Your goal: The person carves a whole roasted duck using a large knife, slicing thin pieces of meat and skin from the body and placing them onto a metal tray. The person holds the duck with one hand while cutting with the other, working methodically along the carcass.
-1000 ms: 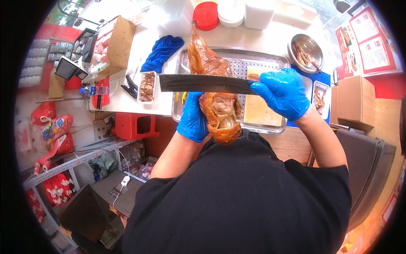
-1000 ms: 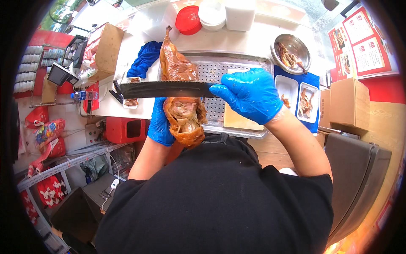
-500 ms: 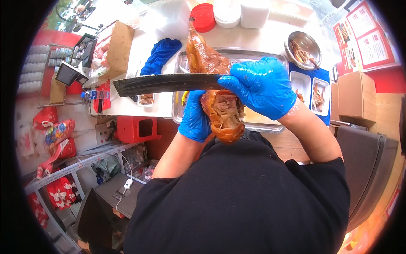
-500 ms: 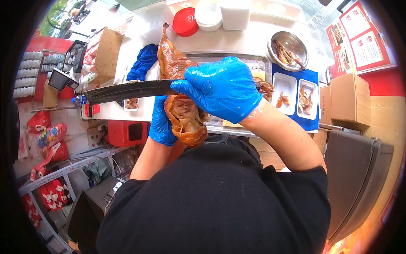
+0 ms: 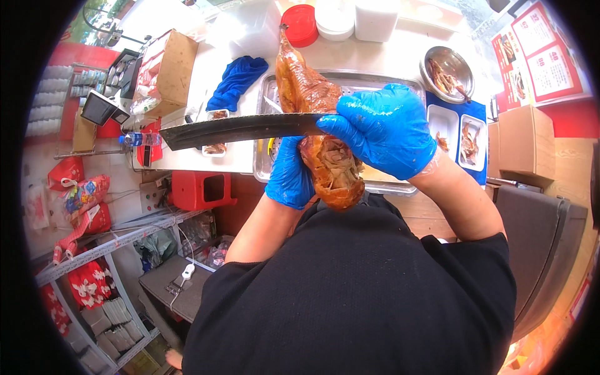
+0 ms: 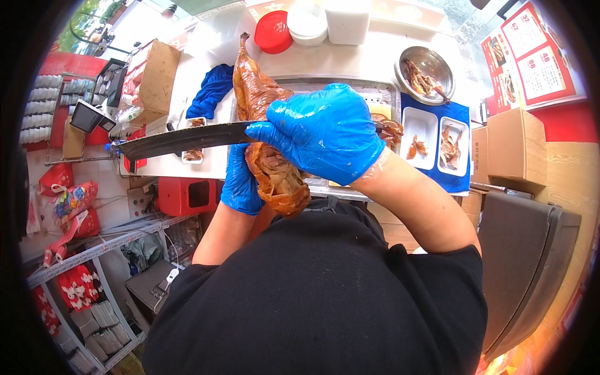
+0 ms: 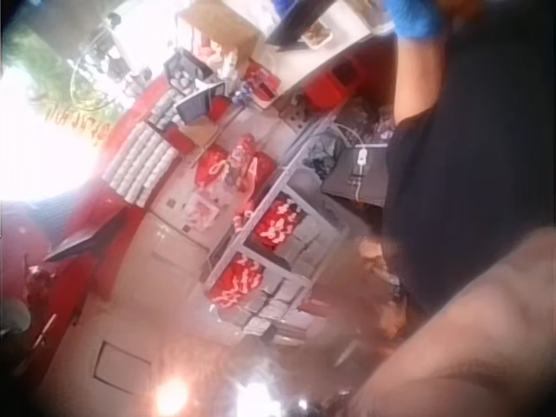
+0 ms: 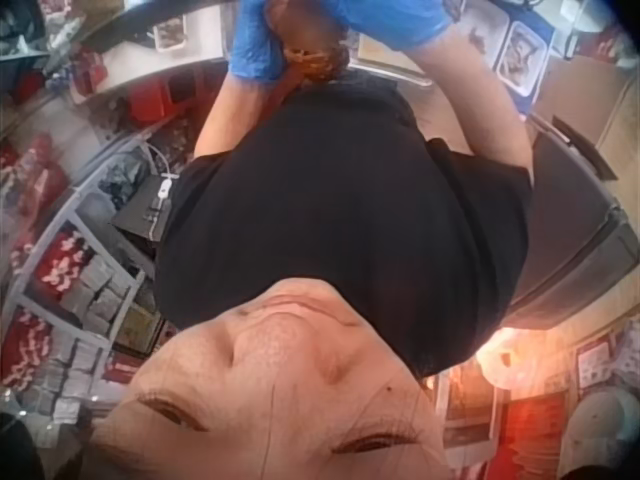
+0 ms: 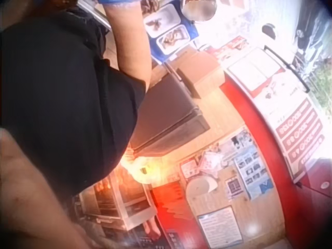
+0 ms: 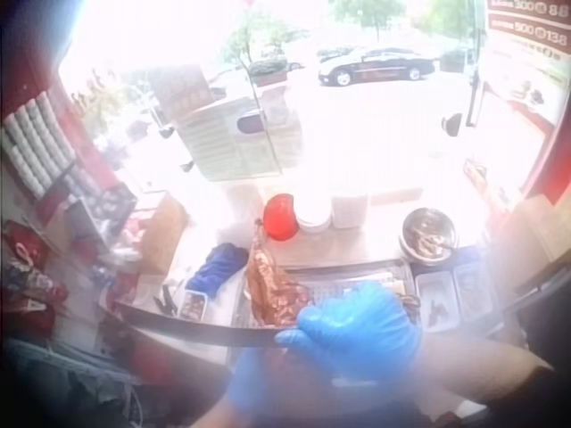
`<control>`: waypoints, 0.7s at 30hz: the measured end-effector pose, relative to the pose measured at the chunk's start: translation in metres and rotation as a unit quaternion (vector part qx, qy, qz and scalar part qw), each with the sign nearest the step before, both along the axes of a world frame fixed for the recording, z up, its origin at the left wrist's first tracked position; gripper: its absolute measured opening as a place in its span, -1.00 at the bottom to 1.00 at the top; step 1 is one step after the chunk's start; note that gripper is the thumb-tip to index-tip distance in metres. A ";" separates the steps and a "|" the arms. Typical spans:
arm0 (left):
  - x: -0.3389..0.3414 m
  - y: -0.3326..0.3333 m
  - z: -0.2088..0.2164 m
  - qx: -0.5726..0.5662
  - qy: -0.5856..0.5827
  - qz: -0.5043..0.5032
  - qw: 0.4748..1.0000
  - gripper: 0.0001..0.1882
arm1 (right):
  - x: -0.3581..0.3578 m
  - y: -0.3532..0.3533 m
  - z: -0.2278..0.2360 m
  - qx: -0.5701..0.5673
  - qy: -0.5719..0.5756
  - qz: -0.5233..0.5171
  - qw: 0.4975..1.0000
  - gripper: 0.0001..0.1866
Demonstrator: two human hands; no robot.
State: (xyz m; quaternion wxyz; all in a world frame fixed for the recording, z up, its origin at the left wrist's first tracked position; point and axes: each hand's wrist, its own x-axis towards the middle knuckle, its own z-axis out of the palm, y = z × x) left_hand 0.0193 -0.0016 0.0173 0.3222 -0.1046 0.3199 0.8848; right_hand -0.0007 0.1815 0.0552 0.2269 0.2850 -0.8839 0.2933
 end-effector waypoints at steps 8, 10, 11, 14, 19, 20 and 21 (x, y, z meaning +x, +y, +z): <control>-0.001 -0.006 -0.005 0.003 0.018 -0.004 1.000 -0.27 | 0.008 0.030 -0.006 0.109 0.025 0.011 0.994 -0.60; -0.001 -0.005 -0.010 -0.022 0.006 -0.006 1.000 -0.25 | 0.009 0.038 -0.007 0.140 0.027 0.012 0.990 -0.59; 0.000 -0.005 -0.011 0.003 0.006 -0.007 1.000 -0.25 | 0.008 0.034 -0.007 0.118 0.026 0.015 0.993 -0.59; 0.001 -0.002 -0.016 0.049 0.013 -0.020 0.998 -0.23 | 0.004 0.016 -0.009 0.045 0.023 0.012 0.999 -0.59; -0.008 -0.008 -0.027 0.023 0.027 -0.009 0.999 -0.20 | 0.009 0.038 -0.022 0.070 0.023 -0.006 0.997 -0.61; -0.008 -0.008 -0.027 0.023 0.012 -0.015 1.000 -0.21 | 0.008 0.037 -0.025 0.063 0.019 -0.009 0.998 -0.61; -0.007 -0.008 -0.026 0.021 -0.004 -0.022 1.000 -0.21 | 0.009 0.035 -0.026 0.054 0.015 -0.013 0.998 -0.62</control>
